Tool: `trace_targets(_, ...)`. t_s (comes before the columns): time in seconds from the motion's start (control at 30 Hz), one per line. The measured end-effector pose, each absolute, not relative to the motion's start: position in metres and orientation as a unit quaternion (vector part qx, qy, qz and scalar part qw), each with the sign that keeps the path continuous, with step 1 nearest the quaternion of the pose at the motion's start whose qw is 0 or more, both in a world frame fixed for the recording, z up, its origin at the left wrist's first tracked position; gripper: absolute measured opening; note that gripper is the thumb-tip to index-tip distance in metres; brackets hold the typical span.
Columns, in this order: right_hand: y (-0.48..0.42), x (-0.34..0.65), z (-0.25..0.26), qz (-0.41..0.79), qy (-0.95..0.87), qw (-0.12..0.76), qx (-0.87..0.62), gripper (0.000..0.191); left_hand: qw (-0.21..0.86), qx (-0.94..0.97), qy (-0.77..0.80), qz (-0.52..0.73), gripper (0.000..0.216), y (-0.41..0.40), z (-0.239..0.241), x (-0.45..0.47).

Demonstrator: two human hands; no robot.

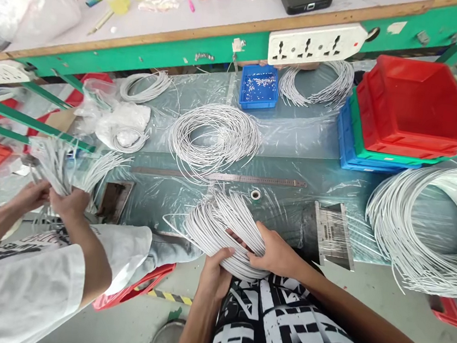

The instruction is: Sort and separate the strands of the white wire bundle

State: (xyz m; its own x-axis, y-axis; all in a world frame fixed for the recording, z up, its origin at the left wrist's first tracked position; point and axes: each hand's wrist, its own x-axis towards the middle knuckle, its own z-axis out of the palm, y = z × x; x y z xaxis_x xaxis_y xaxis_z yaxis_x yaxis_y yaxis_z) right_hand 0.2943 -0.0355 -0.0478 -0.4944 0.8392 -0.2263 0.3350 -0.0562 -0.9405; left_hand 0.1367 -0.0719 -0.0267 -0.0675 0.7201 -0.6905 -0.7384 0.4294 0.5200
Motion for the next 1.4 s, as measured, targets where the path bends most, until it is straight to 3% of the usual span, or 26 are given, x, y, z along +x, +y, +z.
trace_targets(0.2, -0.034, 0.299, -0.049, 0.583, -0.634, 0.232, -0.452, 0.02, 0.66, -0.001, 0.529, 0.533, 0.059, -0.074, -0.031, 0.134)
trace_targets(0.63, -0.031, 0.307, -0.052, 0.605, -0.595, 0.28, -0.449, 0.034, 0.705, 0.031, 0.478, 0.523, 0.038, -0.069, -0.032, 0.134)
trace_targets(0.83, -0.029, 0.309, -0.045, 0.609, -0.603, 0.254, -0.447, 0.036, 0.707, 0.066, 0.481, 0.514, 0.021, -0.069, -0.034, 0.133)
trace_targets(1.13, -0.027, 0.31, -0.045, 0.607, -0.617, 0.216, -0.452, 0.036, 0.669, 0.053, 0.56, 0.485, 0.037, -0.066, -0.033, 0.134)
trace_targets(1.4, -0.026, 0.311, -0.047, 0.59, -0.595, 0.264, -0.477, 0.03, 0.685, 0.071, 0.53, 0.495, 0.026, -0.067, -0.035, 0.138)
